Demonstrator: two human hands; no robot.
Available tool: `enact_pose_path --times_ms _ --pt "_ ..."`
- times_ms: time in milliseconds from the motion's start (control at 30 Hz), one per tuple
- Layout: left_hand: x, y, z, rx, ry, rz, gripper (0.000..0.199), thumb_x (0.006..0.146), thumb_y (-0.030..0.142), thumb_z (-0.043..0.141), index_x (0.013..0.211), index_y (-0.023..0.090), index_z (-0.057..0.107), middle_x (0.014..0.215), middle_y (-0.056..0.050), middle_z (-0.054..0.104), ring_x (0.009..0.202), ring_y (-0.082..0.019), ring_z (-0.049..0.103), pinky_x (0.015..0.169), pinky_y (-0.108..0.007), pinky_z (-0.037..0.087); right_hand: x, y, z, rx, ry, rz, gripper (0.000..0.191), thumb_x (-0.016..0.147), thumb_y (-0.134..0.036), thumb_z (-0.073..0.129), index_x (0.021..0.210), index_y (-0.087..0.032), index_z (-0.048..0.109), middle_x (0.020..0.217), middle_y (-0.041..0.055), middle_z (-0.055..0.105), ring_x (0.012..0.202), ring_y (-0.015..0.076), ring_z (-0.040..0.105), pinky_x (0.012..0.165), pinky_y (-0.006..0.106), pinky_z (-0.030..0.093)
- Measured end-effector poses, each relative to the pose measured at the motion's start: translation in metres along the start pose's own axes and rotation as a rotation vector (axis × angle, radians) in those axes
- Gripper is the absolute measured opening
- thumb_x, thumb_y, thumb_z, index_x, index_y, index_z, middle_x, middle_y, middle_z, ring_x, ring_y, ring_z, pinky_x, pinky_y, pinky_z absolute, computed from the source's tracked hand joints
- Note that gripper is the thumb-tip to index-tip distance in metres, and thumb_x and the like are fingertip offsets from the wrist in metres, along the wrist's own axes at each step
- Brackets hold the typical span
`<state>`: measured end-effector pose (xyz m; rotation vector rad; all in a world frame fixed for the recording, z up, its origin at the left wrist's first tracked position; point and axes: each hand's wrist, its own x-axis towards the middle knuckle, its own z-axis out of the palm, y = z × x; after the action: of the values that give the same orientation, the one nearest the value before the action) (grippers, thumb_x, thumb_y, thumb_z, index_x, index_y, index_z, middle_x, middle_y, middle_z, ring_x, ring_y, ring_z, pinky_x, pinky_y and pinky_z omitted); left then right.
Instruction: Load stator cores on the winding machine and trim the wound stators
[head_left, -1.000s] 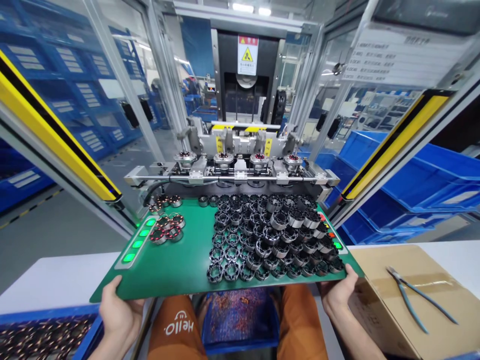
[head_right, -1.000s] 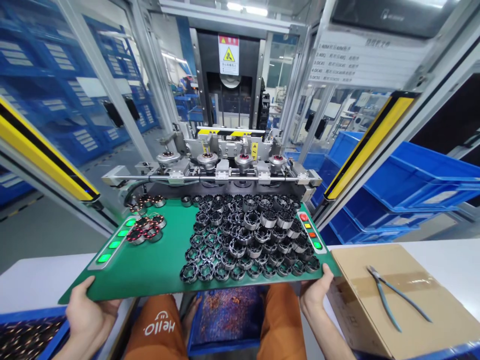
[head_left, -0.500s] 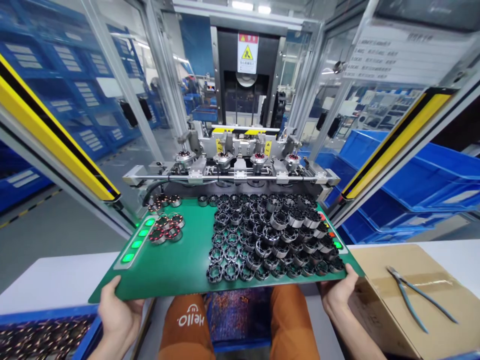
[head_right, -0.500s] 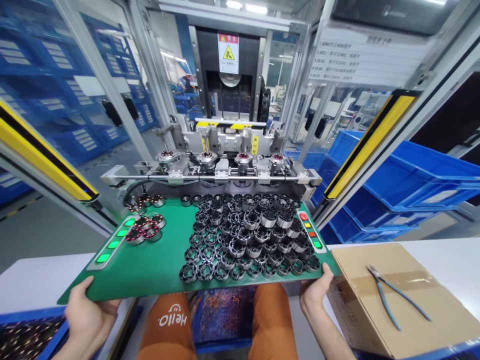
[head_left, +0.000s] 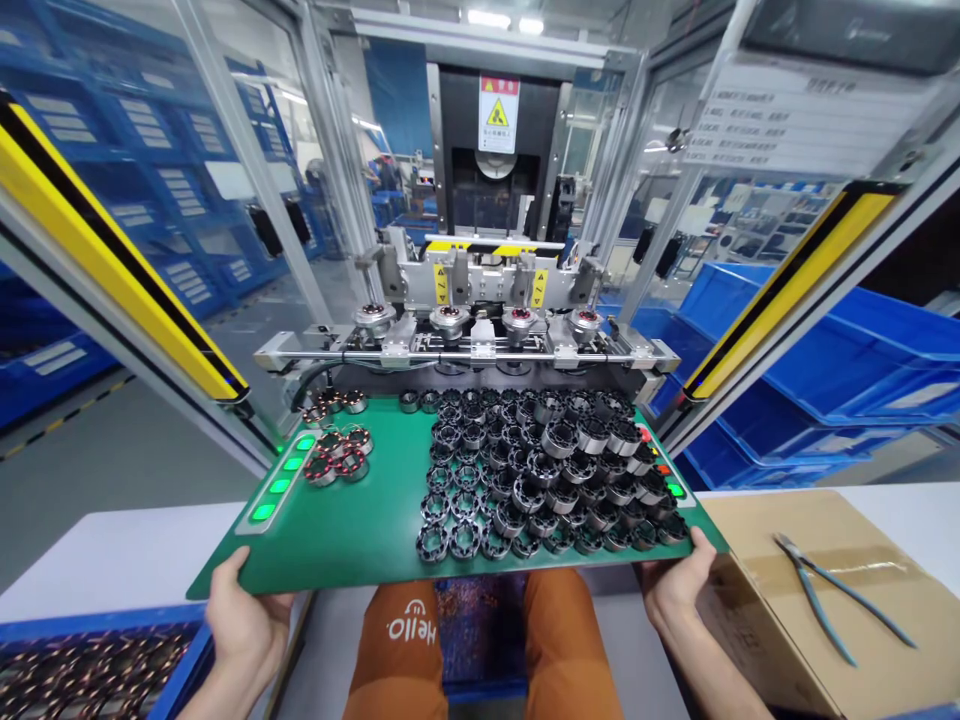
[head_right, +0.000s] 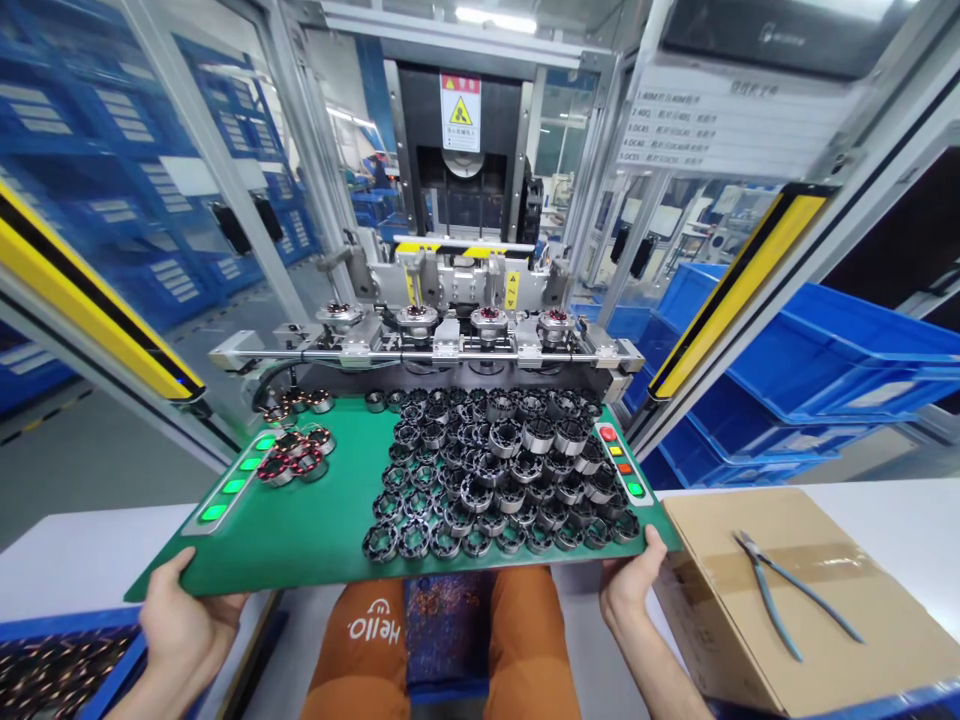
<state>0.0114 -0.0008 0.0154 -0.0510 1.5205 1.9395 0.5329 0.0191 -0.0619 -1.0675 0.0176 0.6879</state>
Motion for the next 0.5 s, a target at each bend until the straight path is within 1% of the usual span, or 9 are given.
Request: enact_pose_path --times_ms 100,233,367,500 --pt "-0.0006 0.0004 0.0000 -0.003 -0.004 0.003 0.023 0.076 0.028 0.074 0.099 0.023 0.074 0.094 0.007 0.078 0.073 -0.015 0.066 0.060 -0.022 0.061 0.0003 -0.0003 -0.0005 -0.013 -0.013 0.007 0.050 0.081 -0.060 0.079 0.119 -0.028 0.085 0.118 0.0008 0.092 0.093 0.0235 0.079 0.062 0.028 0.063" --pt "-0.0019 0.0014 -0.0002 -0.004 0.007 -0.007 0.023 0.076 0.028 0.074 0.099 0.023 0.074 0.094 0.007 0.078 0.073 -0.015 0.067 0.059 -0.022 0.061 0.0003 -0.0012 -0.0010 -0.021 -0.024 0.009 0.047 0.082 -0.058 0.079 0.118 -0.029 0.084 0.118 -0.0001 0.091 0.101 0.0244 0.080 0.070 0.030 0.066" --pt "-0.0019 0.0021 -0.0005 -0.014 0.020 -0.013 0.026 0.074 0.027 0.075 0.100 0.023 0.074 0.093 0.008 0.078 0.072 -0.015 0.067 0.054 -0.020 0.059 0.0008 -0.0016 -0.0022 -0.031 -0.020 0.024 0.047 0.081 -0.059 0.080 0.118 -0.029 0.085 0.117 -0.0004 0.091 0.098 0.0247 0.079 0.067 0.031 0.064" --pt "-0.0014 0.0026 -0.0008 -0.020 0.021 -0.025 0.026 0.072 0.027 0.076 0.098 0.023 0.073 0.090 0.008 0.077 0.069 -0.015 0.066 0.052 -0.021 0.060 -0.0003 -0.0010 -0.0022 -0.041 -0.021 0.023 0.050 0.082 -0.062 0.078 0.120 -0.029 0.084 0.114 -0.0007 0.090 0.101 0.0254 0.079 0.076 0.034 0.068"
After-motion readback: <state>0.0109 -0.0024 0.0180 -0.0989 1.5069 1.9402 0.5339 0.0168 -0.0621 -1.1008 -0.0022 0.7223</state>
